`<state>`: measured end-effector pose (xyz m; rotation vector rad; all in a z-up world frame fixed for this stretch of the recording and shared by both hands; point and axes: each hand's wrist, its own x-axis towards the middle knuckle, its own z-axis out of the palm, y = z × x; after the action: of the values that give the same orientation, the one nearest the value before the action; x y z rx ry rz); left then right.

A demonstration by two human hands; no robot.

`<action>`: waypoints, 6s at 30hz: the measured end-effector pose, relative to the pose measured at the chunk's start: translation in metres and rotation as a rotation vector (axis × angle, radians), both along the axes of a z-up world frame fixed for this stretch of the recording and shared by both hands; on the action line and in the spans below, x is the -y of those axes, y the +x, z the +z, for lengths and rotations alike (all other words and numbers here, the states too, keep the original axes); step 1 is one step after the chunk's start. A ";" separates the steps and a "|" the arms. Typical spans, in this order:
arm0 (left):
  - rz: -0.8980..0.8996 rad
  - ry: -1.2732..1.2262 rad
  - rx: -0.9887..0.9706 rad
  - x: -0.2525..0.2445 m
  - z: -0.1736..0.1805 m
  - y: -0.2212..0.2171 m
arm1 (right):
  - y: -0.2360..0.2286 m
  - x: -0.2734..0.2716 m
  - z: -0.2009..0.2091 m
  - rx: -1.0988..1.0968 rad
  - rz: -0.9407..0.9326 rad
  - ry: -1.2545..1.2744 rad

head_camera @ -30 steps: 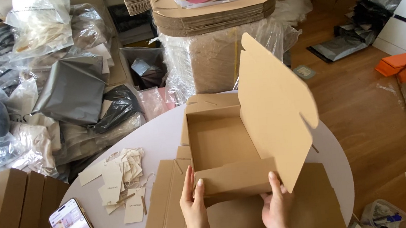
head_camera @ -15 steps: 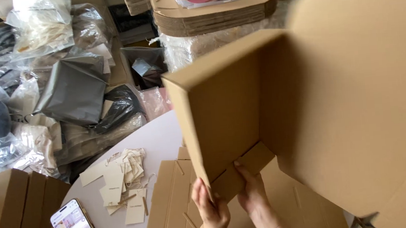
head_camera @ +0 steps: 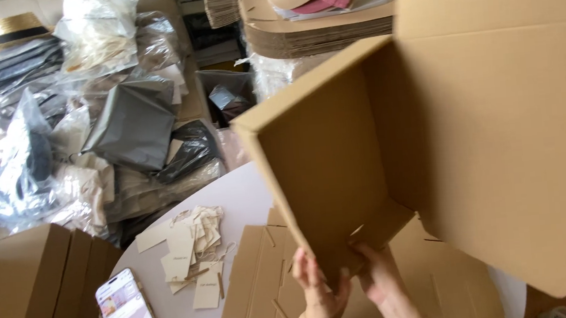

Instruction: The person assembles flat cardboard boxes by folding the flaps and locking the tabs. After assembling several boxes, the person picks up a smartphone and scrolls through apps, including a calendar, before placing the phone back on the table.

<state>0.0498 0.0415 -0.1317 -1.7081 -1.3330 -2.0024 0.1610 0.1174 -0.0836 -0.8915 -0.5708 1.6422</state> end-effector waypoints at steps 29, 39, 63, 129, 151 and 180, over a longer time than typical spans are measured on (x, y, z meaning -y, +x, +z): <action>0.377 -1.042 0.110 0.019 0.015 -0.327 | 0.187 -0.129 -0.009 1.827 0.390 0.162; 0.622 -0.867 -0.089 -0.031 0.101 -0.255 | 0.183 -0.124 0.022 1.645 0.477 0.177; -0.372 -1.038 -0.509 -0.132 0.074 -0.036 | 0.181 -0.107 0.040 1.524 0.505 0.200; 0.481 -0.576 -0.740 -0.091 0.189 -0.121 | 0.159 -0.067 0.180 1.519 -0.276 0.634; 0.510 -0.563 -0.758 -0.172 0.210 -0.135 | 0.140 -0.138 0.201 0.905 -0.112 0.394; -0.679 -1.029 0.760 -0.073 0.159 -0.132 | 0.126 -0.031 0.151 0.553 -0.027 0.390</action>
<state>-0.0823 0.1141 0.0269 -2.0103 -2.6836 -2.7628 0.2869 0.1482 0.0670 -1.0486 -1.2071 1.1886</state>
